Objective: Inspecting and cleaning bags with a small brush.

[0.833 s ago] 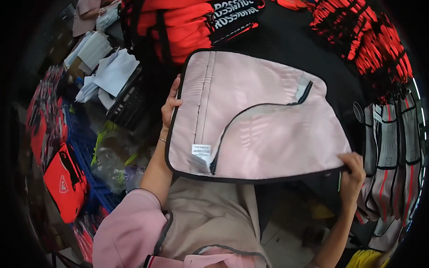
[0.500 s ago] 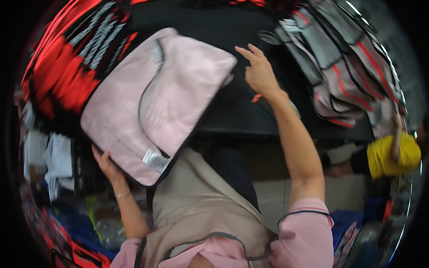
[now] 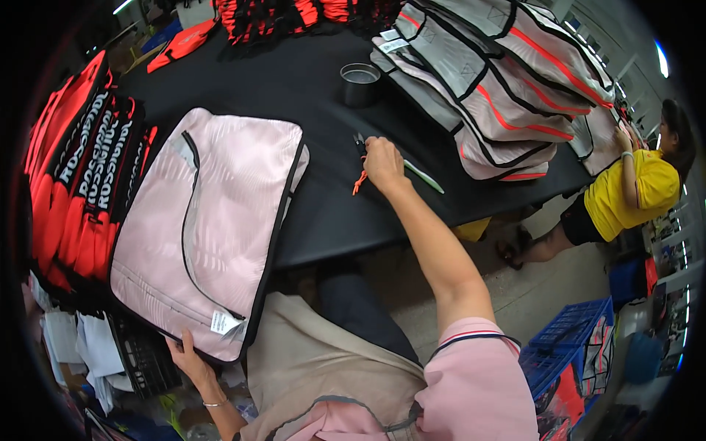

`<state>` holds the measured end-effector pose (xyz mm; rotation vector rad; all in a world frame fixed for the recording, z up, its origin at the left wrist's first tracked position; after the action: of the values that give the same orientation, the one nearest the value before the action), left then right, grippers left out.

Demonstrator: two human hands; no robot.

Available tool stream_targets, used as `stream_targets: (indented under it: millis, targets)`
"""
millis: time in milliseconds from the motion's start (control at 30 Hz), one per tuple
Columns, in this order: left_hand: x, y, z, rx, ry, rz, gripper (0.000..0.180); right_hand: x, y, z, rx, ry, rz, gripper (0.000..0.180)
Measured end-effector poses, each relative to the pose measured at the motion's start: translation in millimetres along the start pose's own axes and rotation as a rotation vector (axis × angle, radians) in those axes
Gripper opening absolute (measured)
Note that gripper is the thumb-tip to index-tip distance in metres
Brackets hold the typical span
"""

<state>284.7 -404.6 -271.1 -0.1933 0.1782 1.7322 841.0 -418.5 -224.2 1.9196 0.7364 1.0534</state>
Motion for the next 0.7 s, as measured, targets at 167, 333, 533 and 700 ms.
stream_targets:
  millis: [167, 333, 533, 700]
  targets:
    - [2, -7, 12, 0.037, -0.058, 0.014, 0.049, -13, -8, 51, -0.198, 0.026, 0.052, 0.021]
    - [14, -27, 17, 0.040, -0.076, -0.087, 0.045, -2, -12, 42, -0.061, 0.029, 0.092, 0.023]
    - [30, -68, 23, -0.008, -0.092, -0.120, 0.043, 5, -37, 7, -0.165, 0.049, 0.017, 0.022]
    - [35, -47, 3, -0.479, 0.130, -0.209, 0.060, -2, -24, 17, -0.097, -0.028, -0.081, 0.024]
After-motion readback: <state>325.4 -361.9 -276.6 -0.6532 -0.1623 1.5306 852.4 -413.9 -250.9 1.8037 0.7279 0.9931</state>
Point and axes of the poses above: each hand's wrist, its own x-axis towards the middle knuckle, its own y-axis out of the back of the hand, z = x × y, the point moved 3 cm from there along x, towards the middle knuckle, and after that the axes turned 12 degrees about y, right-handed, at the moved point
